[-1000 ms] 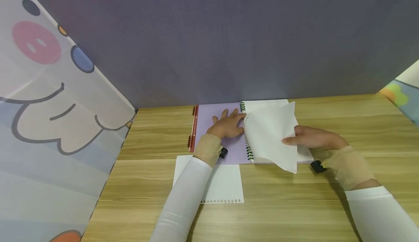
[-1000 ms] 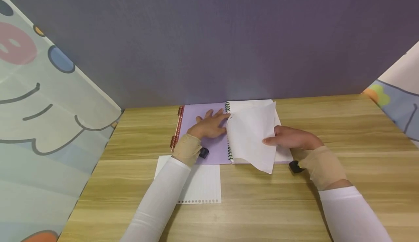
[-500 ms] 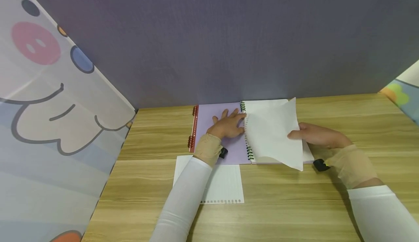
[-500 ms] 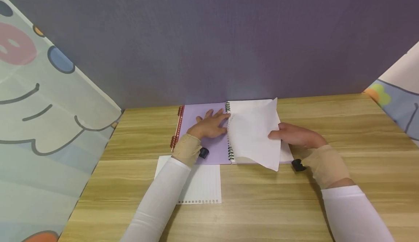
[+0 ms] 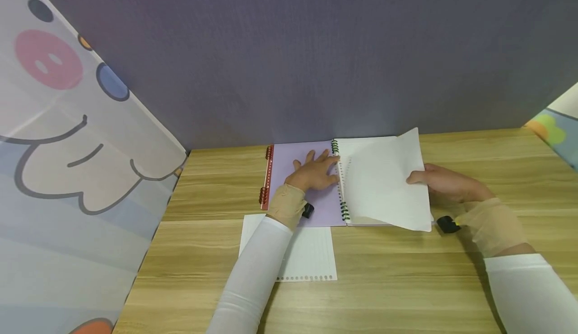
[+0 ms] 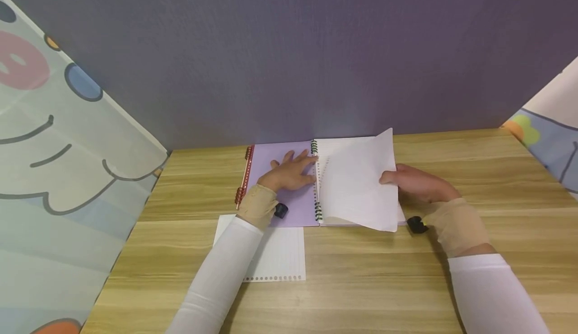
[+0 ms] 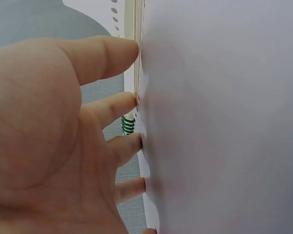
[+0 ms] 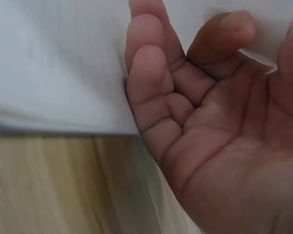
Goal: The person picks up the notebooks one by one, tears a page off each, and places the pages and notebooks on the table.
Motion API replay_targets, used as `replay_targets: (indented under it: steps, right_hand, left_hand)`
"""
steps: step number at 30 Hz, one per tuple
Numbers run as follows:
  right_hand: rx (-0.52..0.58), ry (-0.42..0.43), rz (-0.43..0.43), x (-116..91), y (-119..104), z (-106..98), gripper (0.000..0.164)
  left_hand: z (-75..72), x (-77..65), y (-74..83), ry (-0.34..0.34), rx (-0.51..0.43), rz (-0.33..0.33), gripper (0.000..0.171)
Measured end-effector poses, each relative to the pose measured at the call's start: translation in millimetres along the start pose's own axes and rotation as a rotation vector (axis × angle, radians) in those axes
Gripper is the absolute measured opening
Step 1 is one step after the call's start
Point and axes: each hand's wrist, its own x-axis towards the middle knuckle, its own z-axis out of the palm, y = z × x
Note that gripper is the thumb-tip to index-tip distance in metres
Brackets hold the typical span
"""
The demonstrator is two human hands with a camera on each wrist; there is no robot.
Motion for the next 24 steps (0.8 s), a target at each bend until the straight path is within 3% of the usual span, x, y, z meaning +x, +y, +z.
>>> replay_targets:
  steps: [6,15,20,24]
  right_hand:
    - [-0.028,0.041,0.011,-2.3,-1.5,-4.0,0.032]
    - [-0.044,-0.025,0.006,-0.4,-4.7,-6.1,0.037]
    - [-0.050,-0.001,0.034,-1.6,-6.5,-3.5,0.034]
    - [-0.080,0.031,0.041,-3.5,-3.9,-2.5,0.047]
  left_hand:
    - [0.7,0.3,-1.1,-0.010,0.006,-0.002,0.064]
    - [0.0,-0.6,-1.2,-0.009,-0.026,0.017,0.081]
    - [-0.2,-0.5,-1.1,-0.012,-0.019,0.016,0.084]
    - [0.0,-0.7,-1.3,-0.008,-0.017,0.021,0.083]
